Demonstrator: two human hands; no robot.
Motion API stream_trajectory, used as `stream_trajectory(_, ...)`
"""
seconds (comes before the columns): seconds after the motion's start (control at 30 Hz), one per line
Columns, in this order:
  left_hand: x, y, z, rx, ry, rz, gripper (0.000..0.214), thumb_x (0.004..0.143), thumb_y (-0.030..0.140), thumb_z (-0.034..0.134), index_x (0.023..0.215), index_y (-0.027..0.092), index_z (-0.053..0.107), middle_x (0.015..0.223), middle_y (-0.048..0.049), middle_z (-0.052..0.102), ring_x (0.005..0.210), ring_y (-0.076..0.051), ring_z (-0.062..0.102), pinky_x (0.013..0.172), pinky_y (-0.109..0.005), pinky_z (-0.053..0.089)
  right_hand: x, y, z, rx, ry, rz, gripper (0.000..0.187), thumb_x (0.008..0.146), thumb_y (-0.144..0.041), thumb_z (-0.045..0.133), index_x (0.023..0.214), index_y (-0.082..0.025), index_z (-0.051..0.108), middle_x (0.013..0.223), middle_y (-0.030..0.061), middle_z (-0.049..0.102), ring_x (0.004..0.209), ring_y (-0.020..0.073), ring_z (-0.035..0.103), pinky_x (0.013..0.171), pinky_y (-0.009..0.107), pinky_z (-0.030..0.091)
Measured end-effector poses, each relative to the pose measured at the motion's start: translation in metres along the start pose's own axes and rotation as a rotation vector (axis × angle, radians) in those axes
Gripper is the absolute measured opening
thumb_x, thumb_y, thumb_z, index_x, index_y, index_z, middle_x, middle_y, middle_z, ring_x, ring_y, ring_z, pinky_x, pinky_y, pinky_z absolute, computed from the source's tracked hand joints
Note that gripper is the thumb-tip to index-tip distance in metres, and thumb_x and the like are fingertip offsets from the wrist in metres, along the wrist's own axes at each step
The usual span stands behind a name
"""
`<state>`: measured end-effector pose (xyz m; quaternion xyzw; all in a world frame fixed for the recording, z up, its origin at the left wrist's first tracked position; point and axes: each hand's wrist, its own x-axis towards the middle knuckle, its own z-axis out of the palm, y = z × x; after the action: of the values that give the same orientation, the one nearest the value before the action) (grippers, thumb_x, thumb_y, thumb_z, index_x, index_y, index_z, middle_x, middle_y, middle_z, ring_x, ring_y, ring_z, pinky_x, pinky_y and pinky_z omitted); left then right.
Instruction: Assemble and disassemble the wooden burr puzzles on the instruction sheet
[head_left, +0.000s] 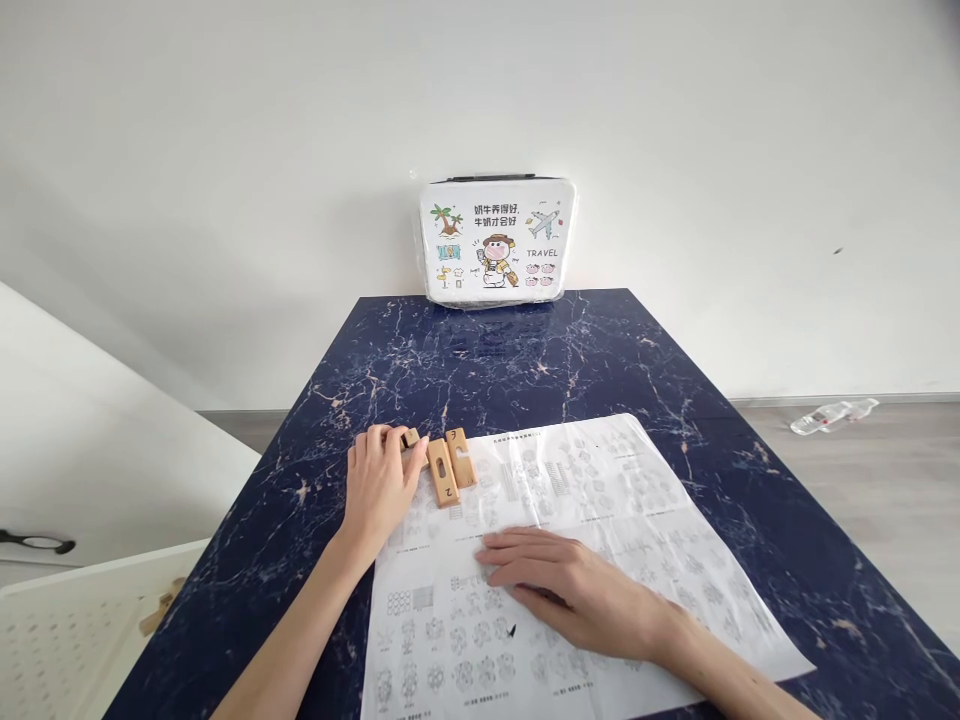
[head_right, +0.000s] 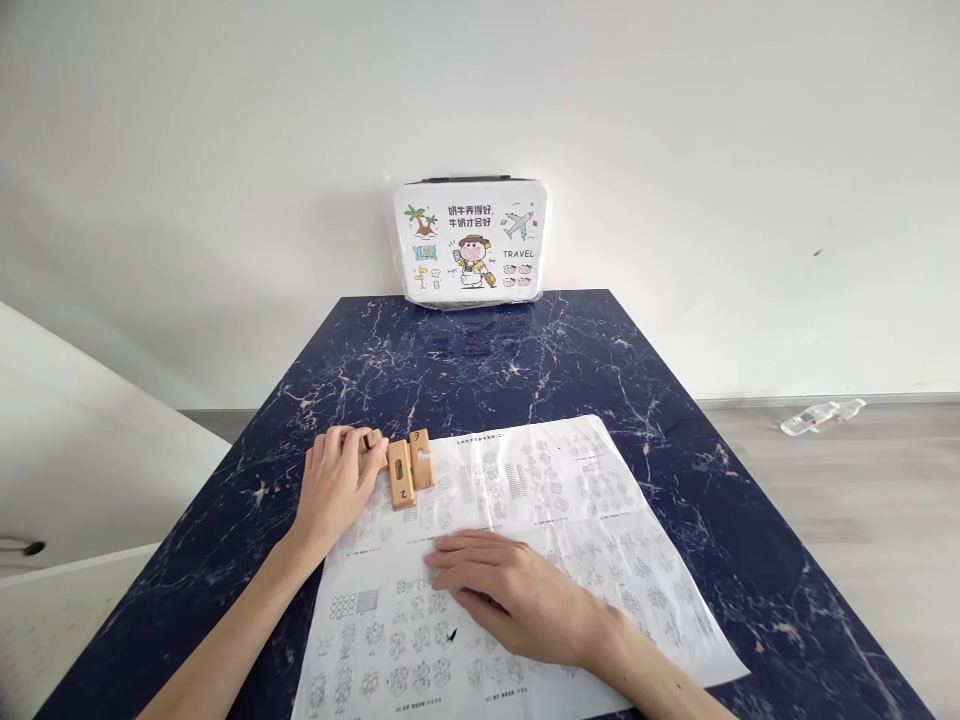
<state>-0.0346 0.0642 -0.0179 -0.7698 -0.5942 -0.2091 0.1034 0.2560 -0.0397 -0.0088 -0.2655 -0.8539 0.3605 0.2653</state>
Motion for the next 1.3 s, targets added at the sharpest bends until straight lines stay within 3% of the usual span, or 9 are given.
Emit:
stream_trajectory(0.53, 0.002, -0.003, -0.005, 0.068, 0.010, 0.032, 0.056, 0.111, 0.061, 0.038, 0.119, 0.014, 0.067, 0.111, -0.0183, 0.066, 0.101, -0.037, 0.065, 0.087, -0.049, 0.054, 0.000, -0.002, -0.001, 0.000, -0.005, 0.011, 0.033, 0.110, -0.013, 0.054, 0.136, -0.025, 0.071, 0.150, 0.0050, 0.070, 0.148, 0.0207, 0.058, 0.129, 0.044, 0.045)
stream_trajectory(0.9, 0.004, -0.013, -0.006, 0.082, 0.022, -0.059, 0.056, 0.106, 0.069, 0.048, 0.111, 0.018, 0.070, 0.108, -0.0158, 0.067, 0.100, -0.036, 0.065, 0.062, -0.037, 0.054, 0.000, -0.003, -0.001, -0.010, -0.012, 0.007, 0.032, 0.110, -0.013, 0.054, 0.136, -0.024, 0.071, 0.148, 0.0056, 0.071, 0.148, 0.0202, 0.058, 0.129, 0.042, 0.044)
stream_trajectory(1.03, 0.004, -0.012, -0.008, 0.087, 0.002, -0.043, 0.056, 0.105, 0.069, 0.050, 0.121, 0.018, 0.067, 0.112, -0.0152, 0.067, 0.104, -0.036, 0.065, 0.062, -0.036, 0.054, 0.001, -0.003, -0.002, -0.007, -0.004, 0.003, 0.032, 0.110, -0.012, 0.054, 0.134, -0.023, 0.072, 0.149, 0.0060, 0.071, 0.148, 0.0203, 0.058, 0.129, 0.040, 0.044)
stream_trajectory(1.3, 0.004, -0.012, -0.009, 0.113, -0.012, -0.040, 0.060, 0.102, 0.074, 0.053, 0.115, 0.018, 0.068, 0.111, -0.0134, 0.067, 0.105, -0.034, 0.066, 0.061, -0.032, 0.054, 0.000, -0.002, -0.001, -0.023, -0.014, 0.006, 0.032, 0.110, -0.011, 0.054, 0.135, -0.021, 0.072, 0.150, 0.0068, 0.070, 0.148, 0.0201, 0.058, 0.130, 0.040, 0.043)
